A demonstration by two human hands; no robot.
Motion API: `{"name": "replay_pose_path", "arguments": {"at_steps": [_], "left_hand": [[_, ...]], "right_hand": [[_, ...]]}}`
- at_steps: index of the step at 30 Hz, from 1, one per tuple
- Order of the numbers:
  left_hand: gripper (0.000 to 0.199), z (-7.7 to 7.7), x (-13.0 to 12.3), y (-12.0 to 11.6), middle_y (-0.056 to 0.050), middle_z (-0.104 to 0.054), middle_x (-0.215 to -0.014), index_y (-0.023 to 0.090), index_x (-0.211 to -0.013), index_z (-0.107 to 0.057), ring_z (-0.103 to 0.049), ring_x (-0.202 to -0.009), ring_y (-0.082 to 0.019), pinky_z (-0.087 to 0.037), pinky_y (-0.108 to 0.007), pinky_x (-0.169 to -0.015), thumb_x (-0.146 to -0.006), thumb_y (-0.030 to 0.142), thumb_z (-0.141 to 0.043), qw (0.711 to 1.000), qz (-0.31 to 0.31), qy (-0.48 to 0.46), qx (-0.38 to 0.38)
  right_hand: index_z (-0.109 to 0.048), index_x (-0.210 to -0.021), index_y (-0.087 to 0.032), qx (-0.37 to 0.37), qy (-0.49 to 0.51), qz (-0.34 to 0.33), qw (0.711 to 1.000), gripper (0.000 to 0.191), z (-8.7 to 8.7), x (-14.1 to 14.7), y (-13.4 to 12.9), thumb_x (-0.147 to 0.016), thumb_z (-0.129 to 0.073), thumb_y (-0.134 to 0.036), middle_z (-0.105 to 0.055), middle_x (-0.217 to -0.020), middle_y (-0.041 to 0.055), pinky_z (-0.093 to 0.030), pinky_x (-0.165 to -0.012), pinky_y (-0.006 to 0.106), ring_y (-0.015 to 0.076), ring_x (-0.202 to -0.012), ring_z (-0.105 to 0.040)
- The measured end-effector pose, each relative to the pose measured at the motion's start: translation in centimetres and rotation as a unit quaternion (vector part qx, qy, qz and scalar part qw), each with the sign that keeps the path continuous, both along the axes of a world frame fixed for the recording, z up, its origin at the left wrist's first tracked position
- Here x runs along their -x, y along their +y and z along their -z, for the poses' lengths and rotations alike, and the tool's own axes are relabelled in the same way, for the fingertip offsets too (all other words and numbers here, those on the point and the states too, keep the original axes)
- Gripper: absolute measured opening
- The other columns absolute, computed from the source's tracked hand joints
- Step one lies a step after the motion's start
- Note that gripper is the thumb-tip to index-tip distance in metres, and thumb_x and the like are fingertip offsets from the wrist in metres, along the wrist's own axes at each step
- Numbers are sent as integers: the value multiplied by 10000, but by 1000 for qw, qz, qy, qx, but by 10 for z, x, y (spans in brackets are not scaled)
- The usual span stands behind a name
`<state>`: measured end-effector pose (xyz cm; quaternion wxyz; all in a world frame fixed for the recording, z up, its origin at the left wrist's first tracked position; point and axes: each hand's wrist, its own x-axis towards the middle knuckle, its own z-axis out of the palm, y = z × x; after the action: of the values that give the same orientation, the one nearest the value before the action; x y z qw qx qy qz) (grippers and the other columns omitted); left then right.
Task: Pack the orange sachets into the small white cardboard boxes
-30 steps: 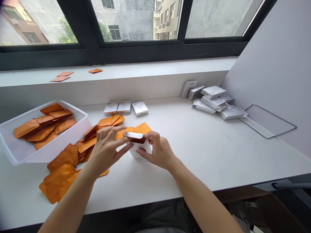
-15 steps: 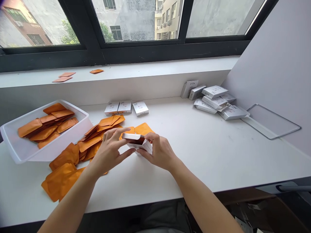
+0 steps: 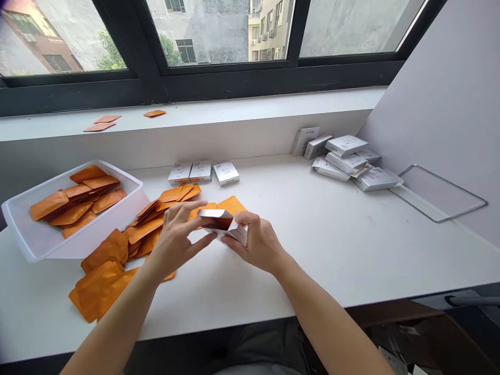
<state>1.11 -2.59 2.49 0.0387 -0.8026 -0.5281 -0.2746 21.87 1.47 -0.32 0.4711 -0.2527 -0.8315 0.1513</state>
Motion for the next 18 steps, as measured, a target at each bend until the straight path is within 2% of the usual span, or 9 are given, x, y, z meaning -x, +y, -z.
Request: {"name": "replay_pose_path", "arguments": {"at_steps": [3, 5, 6, 7, 9, 11, 13, 15, 18], "left_hand": [[237, 1, -3, -1, -61, -489, -1366, 277, -1066, -660, -411, -1203, -294, -346, -464, -984, -861, 385, -608, 1000, 15, 9, 9], [277, -2, -2, -1, -79, -480, -1373, 268, -1095, -636, -419, -1200, -301, -342, -466, -980, -850, 396, -618, 1000, 16, 12, -9], [265, -4, 0, -1, -81, -498, -1350, 267, -1089, -626, -437, -1186, -293, -343, -457, -974, -853, 386, -614, 1000, 11, 1, -27], [237, -6, 3, 0, -81, -536, -1298, 264, -1074, -615, -467, -1155, -278, -347, -444, -962, -861, 367, -604, 998, -6, -20, -55], [191, -7, 11, 4, -82, -611, -1144, 246, -1049, -590, -518, -1073, -260, -348, -429, -932, -875, 325, -579, 986, -87, -65, -124], [212, -2, 18, 10, -85, -640, -1053, 229, -1062, -569, -530, -1028, -273, -332, -441, -916, -875, 328, -565, 972, -168, -61, -152], [334, 9, 22, 18, -116, -615, -1168, 220, -1153, -546, -500, -1093, -308, -306, -468, -938, -863, 384, -565, 977, -181, 0, -109], [476, 23, 23, 27, -145, -532, -1332, 210, -1266, -494, -443, -1201, -333, -274, -487, -987, -856, 444, -557, 986, -150, 61, -38], [571, 42, 20, 39, -157, -529, -1338, 188, -1308, -470, -408, -1261, -333, -239, -499, -1045, -855, 532, -515, 986, -125, 85, 70]], "right_hand": [[-267, -1072, -301, 2, 6, -21, 1000, 417, 0, 1, 1, -859, -613, -205, -636, -971, 21, -541, -608, 324, 165, -726, -659], [-283, -1076, -298, -2, 13, 8, 1000, 423, -1, -4, 6, -849, -626, -202, -628, -968, 24, -551, -647, 344, 183, -790, -664], [-297, -1073, -293, -5, 30, 43, 999, 426, -3, -9, 9, -838, -645, -219, -612, -965, 28, -555, -670, 354, 193, -825, -661], [-309, -1071, -289, -9, 59, 89, 994, 432, -5, -14, 13, -827, -662, -242, -586, -977, 34, -557, -689, 359, 198, -853, -653], [-318, -1067, -288, -20, 140, 182, 973, 457, -11, -26, 20, -802, -691, -290, -509, -1041, 52, -558, -697, 350, 192, -881, -630], [-311, -1063, -291, -26, 185, 217, 958, 493, -17, -37, 26, -777, -712, -318, -440, -1083, 59, -558, -683, 339, 183, -887, -609], [-312, -1044, -288, -24, 175, 208, 962, 509, -21, -44, 29, -756, -729, -340, -418, -1076, 54, -557, -667, 337, 182, -875, -601], [-311, -1025, -288, -14, 182, 211, 960, 500, -23, -45, 30, -757, -728, -354, -415, -1059, 45, -552, -666, 338, 173, -844, -601], [-310, -1026, -292, 7, 218, 231, 948, 482, -18, -38, 26, -769, -715, -347, -406, -1067, 40, -546, -657, 328, 152, -805, -599]]}}
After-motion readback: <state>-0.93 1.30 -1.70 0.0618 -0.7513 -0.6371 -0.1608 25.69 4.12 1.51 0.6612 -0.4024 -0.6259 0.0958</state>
